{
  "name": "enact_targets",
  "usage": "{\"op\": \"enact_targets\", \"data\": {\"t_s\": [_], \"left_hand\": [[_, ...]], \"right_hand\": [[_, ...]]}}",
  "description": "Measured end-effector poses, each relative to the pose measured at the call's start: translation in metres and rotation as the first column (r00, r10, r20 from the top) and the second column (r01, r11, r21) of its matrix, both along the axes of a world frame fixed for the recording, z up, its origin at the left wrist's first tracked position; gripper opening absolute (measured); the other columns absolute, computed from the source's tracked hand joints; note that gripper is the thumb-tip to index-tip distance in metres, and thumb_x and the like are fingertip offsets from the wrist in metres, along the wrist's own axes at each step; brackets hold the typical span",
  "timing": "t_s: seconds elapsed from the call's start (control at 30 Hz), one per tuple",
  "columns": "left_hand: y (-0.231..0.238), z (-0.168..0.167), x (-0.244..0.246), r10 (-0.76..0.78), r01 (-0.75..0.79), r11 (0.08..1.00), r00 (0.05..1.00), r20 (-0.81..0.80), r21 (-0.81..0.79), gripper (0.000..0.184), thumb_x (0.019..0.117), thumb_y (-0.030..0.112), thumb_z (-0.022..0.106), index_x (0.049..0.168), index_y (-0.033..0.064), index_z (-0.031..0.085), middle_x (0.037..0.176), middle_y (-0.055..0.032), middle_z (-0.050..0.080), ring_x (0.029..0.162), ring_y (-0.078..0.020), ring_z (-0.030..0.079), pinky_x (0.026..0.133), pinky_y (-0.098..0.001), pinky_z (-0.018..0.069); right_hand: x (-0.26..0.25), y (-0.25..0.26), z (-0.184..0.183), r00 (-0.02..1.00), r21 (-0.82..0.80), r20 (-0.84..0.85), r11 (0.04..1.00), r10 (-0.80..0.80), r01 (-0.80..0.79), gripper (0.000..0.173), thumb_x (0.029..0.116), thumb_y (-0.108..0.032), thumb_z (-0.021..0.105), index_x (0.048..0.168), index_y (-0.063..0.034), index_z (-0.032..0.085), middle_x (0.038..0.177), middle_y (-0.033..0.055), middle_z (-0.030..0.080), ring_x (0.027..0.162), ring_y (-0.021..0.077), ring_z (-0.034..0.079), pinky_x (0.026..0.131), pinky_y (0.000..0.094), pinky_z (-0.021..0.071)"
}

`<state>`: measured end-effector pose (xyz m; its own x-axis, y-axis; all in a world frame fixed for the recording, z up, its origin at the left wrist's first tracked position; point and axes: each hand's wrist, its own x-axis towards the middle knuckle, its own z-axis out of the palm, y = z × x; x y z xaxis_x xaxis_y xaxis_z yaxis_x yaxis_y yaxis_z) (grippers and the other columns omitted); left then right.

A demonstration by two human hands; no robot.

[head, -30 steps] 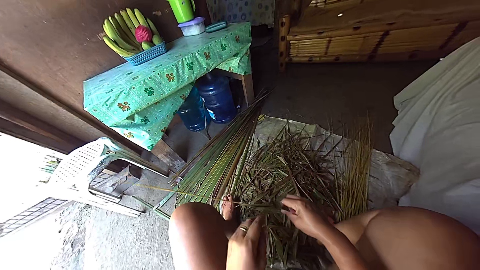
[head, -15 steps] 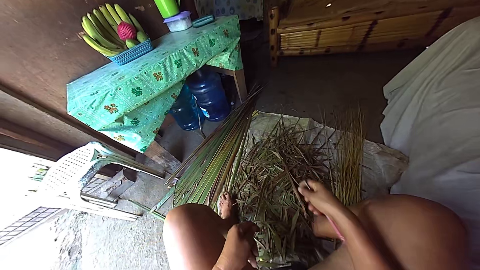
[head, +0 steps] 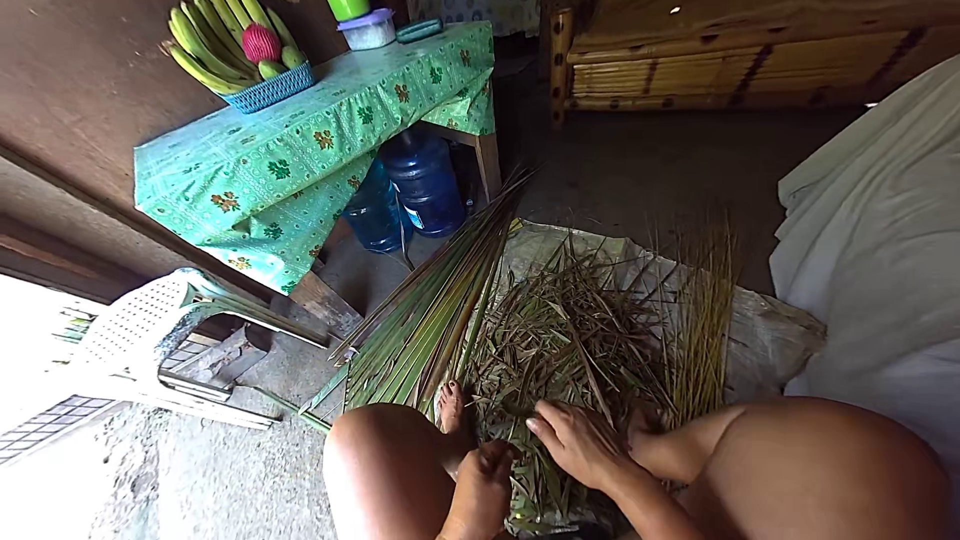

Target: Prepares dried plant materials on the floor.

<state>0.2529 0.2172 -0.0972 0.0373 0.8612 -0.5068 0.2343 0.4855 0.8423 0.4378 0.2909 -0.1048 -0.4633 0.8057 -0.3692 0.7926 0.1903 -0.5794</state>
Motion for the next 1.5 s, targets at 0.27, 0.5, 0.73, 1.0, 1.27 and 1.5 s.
{"op": "enact_targets", "data": {"t_s": [0.27,0.5,0.73,1.0,1.27,1.5], "left_hand": [[-0.023,-0.01,-0.004,-0.028,0.026,0.999,0.997,-0.068,-0.032,0.023,0.1039,0.008,0.049,0.105,0.0026,0.071,0.062,0.0042,0.052,0.045,-0.0034,0.042,0.044,-0.0228,0.0384],[0.004,-0.01,0.001,0.018,-0.012,0.992,0.999,0.048,-0.124,0.025,0.1078,0.01,0.046,0.105,-0.0007,0.068,0.055,0.004,0.046,0.041,-0.0043,0.041,0.041,-0.0215,0.0384],[0.02,-0.011,0.011,0.067,-0.062,0.994,0.996,0.059,-0.088,0.021,0.1057,0.008,0.049,0.094,-0.0004,0.064,0.055,0.0024,0.049,0.043,-0.0065,0.046,0.045,-0.0238,0.0434],[0.006,0.005,0.007,0.094,-0.06,0.988,0.966,0.24,-0.146,0.028,0.1096,0.008,0.037,0.111,-0.0007,0.063,0.053,0.0052,0.047,0.041,-0.0034,0.045,0.041,-0.0187,0.0408],[-0.008,0.01,0.005,0.091,-0.041,0.987,0.944,0.318,-0.158,0.034,0.1099,0.009,0.032,0.118,0.0007,0.063,0.051,0.006,0.046,0.04,-0.0029,0.044,0.04,-0.0185,0.0409],[-0.037,0.01,-0.004,0.019,-0.01,0.999,0.974,0.224,-0.042,0.033,0.1055,0.004,0.034,0.114,0.0009,0.066,0.051,0.0092,0.044,0.039,-0.0006,0.041,0.038,-0.018,0.0369]], "right_hand": [[0.035,0.053,-0.023,0.887,-0.064,0.177,0.895,-0.426,0.442,0.052,0.1117,-0.041,0.035,0.131,0.0001,0.06,0.123,0.0256,0.066,0.12,0.0419,0.062,0.101,0.0588,0.0462],[0.023,0.019,-0.015,0.968,-0.168,-0.112,0.964,-0.224,0.204,0.047,0.109,-0.04,0.042,0.107,0.0006,0.066,0.093,0.02,0.065,0.092,0.0358,0.064,0.085,0.0575,0.0483],[-0.006,-0.007,-0.01,0.987,-0.119,-0.095,0.983,0.129,-0.14,0.048,0.1094,-0.04,0.039,0.101,-0.0001,0.063,0.089,0.0186,0.064,0.089,0.0349,0.066,0.079,0.0531,0.0494],[0.002,0.004,-0.02,0.996,0.078,-0.06,0.995,0.067,-0.063,0.047,0.1067,-0.041,0.045,0.102,-0.0004,0.067,0.095,0.018,0.068,0.093,0.034,0.068,0.081,0.0524,0.0517],[0.008,0.012,-0.026,0.997,0.15,-0.04,0.986,-0.067,0.072,0.046,0.1067,-0.04,0.046,0.101,0.0007,0.068,0.093,0.0188,0.069,0.091,0.0356,0.069,0.08,0.054,0.0524],[0.029,0.05,-0.041,0.959,0.024,0.065,0.961,-0.278,0.277,0.047,0.109,-0.041,0.044,0.105,-0.0006,0.067,0.096,0.0208,0.069,0.096,0.0377,0.067,0.085,0.0569,0.0491]]}}
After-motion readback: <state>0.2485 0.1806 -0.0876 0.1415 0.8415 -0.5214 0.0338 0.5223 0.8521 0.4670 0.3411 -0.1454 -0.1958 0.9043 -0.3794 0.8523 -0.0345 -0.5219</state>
